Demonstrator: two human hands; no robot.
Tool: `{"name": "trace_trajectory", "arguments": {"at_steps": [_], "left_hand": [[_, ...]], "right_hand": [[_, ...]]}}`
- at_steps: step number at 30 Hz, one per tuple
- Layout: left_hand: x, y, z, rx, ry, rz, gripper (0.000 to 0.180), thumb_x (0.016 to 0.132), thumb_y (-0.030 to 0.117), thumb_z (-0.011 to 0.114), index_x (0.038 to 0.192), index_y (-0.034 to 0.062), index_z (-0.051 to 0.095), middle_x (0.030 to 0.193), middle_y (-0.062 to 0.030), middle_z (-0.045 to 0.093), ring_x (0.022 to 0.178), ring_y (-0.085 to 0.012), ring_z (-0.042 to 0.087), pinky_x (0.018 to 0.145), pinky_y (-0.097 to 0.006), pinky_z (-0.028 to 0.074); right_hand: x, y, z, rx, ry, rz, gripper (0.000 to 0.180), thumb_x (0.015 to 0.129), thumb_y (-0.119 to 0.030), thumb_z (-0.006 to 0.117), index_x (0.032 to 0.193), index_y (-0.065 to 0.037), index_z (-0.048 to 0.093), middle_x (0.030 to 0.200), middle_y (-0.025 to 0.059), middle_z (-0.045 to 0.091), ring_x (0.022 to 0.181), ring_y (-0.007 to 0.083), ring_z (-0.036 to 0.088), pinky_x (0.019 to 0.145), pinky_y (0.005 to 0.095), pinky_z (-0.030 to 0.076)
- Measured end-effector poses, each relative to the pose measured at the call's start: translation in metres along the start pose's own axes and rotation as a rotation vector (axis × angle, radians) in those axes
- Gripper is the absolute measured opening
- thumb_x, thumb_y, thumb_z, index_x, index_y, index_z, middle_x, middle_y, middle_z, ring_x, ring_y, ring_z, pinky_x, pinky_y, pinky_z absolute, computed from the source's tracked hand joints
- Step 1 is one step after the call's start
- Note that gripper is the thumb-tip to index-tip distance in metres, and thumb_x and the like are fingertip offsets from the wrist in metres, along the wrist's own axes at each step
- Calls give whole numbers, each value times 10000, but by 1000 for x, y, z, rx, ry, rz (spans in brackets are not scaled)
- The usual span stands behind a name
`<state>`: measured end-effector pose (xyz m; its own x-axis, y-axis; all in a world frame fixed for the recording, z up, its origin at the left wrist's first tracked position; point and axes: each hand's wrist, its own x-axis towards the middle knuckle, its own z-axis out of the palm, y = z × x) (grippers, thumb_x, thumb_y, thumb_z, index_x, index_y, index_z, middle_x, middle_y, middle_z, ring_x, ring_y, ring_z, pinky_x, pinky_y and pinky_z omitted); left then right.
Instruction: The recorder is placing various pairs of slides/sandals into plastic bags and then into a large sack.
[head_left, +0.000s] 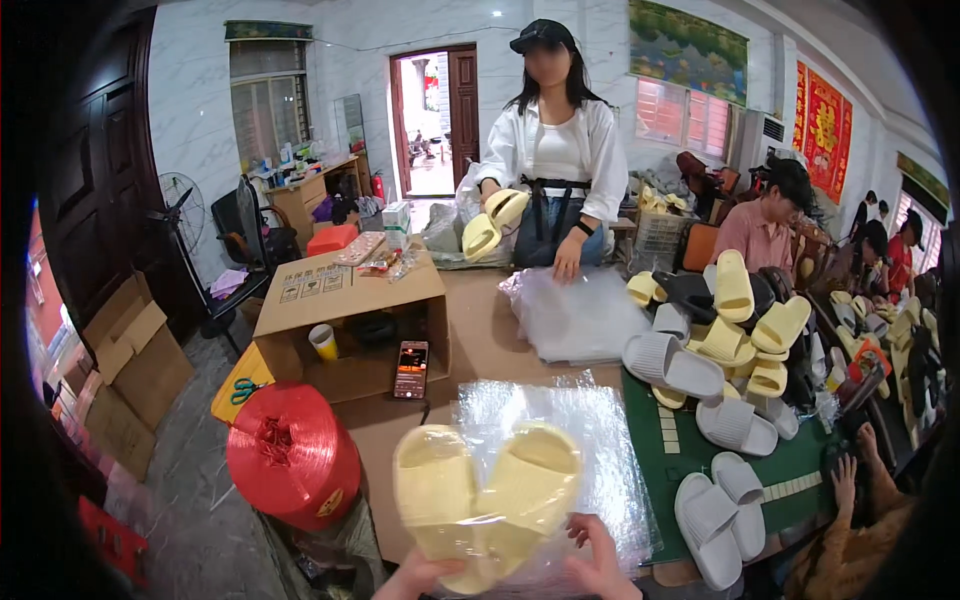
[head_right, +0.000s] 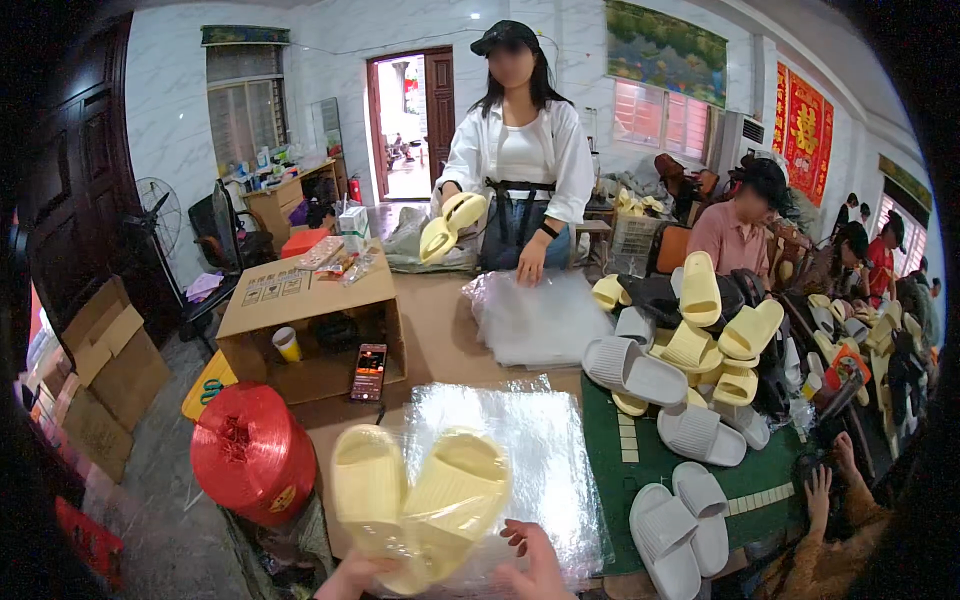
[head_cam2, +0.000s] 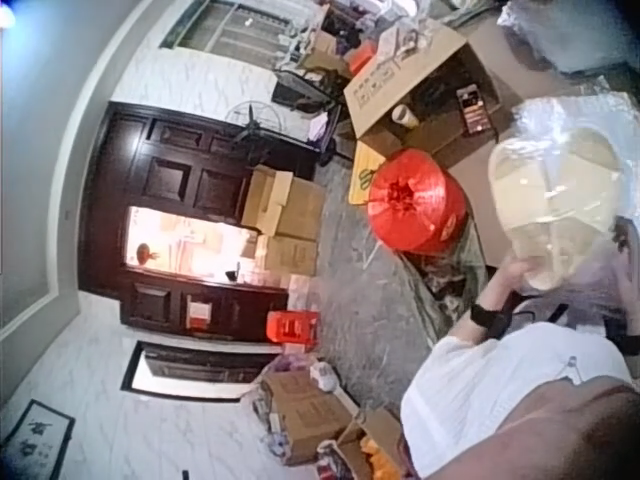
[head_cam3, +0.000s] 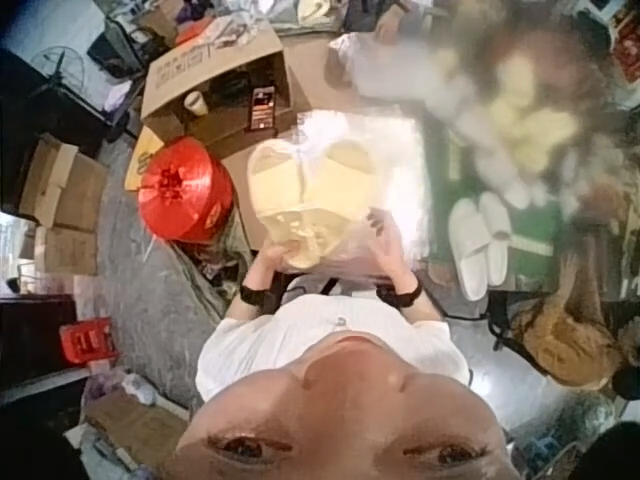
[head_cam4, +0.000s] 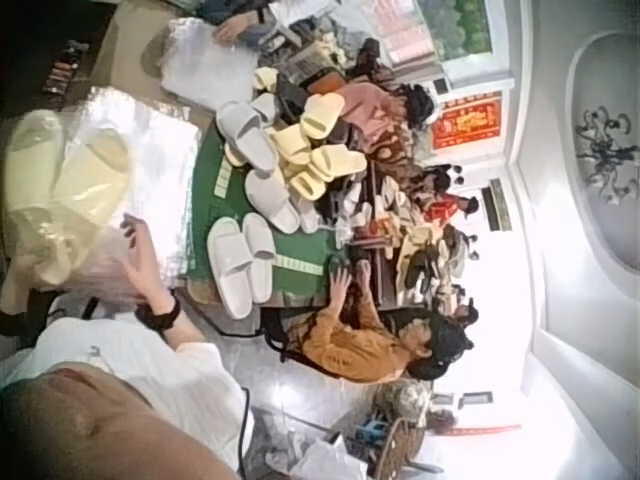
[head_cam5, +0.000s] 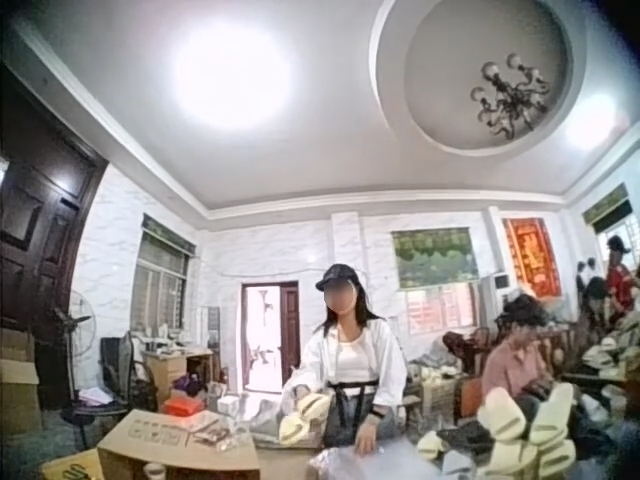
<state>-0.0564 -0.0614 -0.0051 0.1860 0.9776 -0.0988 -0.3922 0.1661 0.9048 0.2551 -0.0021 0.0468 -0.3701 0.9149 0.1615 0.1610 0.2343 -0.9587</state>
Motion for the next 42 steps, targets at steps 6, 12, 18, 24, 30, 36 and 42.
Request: {"name": "trace_trajectory", "arguments": {"at_steps": [6, 12, 18, 24, 30, 36, 42], "left_hand": [[-72, 35, -11, -68, 545, 192, 651, 716, 40, 729, 1332, -4, 522, 1227, -136, 644, 1121, -298, 633, 972, -439, 514], [-135, 51, -46, -115, 776, 591, 651, 726, 82, 724, 1339, 2, 518, 1225, -133, 639, 1120, -286, 630, 966, -433, 514], [-187, 83, -78, -134, 1304, 736, 509, 899, 115, 633, 1362, -32, 480, 1245, -159, 601, 1056, -290, 639, 915, -392, 527], [-217, 37, -114, 268, 1717, 826, 430, 920, 91, 650, 1298, -65, 516, 1224, -159, 614, 1040, -246, 629, 873, -378, 525], [-177, -65, -83, 158, 1624, 560, 465, 877, 57, 689, 1281, -64, 493, 1228, -156, 588, 1054, -250, 602, 917, -382, 501], [-200, -132, -106, 597, 1534, 85, 456, 817, 54, 699, 1241, -12, 546, 1151, -181, 652, 1068, -301, 635, 939, -392, 485], [-231, -149, -155, 994, 1269, -616, 441, 753, 215, 721, 1136, 39, 590, 1022, -255, 681, 1025, -461, 628, 861, -485, 510]], "right_hand": [[12, 4, 2, -100, 221, -22, 352, 822, -108, 713, 1146, -11, 616, 1026, 95, 614, 866, 168, 531, 752, 283, 430], [14, 33, 7, -305, 156, 48, 388, 820, -184, 753, 1142, -11, 624, 1053, 130, 620, 942, 270, 574, 812, 363, 473], [19, 44, 14, -401, 181, -40, 312, 796, -158, 766, 1044, -27, 631, 970, 134, 613, 897, 295, 589, 803, 384, 488], [23, 48, 17, -369, 233, -83, 279, 773, -89, 758, 1011, -26, 626, 969, 133, 602, 902, 292, 578, 791, 375, 482], [19, 50, 17, -402, 237, -105, 223, 777, -40, 707, 985, -22, 627, 928, 119, 582, 869, 262, 563, 770, 351, 468], [15, 54, 19, -329, 238, -59, 225, 781, -36, 716, 990, -22, 633, 962, 133, 599, 904, 284, 573, 796, 367, 483], [22, 50, 22, -378, 227, -88, 199, 790, -28, 703, 977, -24, 633, 956, 130, 601, 908, 284, 573, 794, 363, 487]]}}
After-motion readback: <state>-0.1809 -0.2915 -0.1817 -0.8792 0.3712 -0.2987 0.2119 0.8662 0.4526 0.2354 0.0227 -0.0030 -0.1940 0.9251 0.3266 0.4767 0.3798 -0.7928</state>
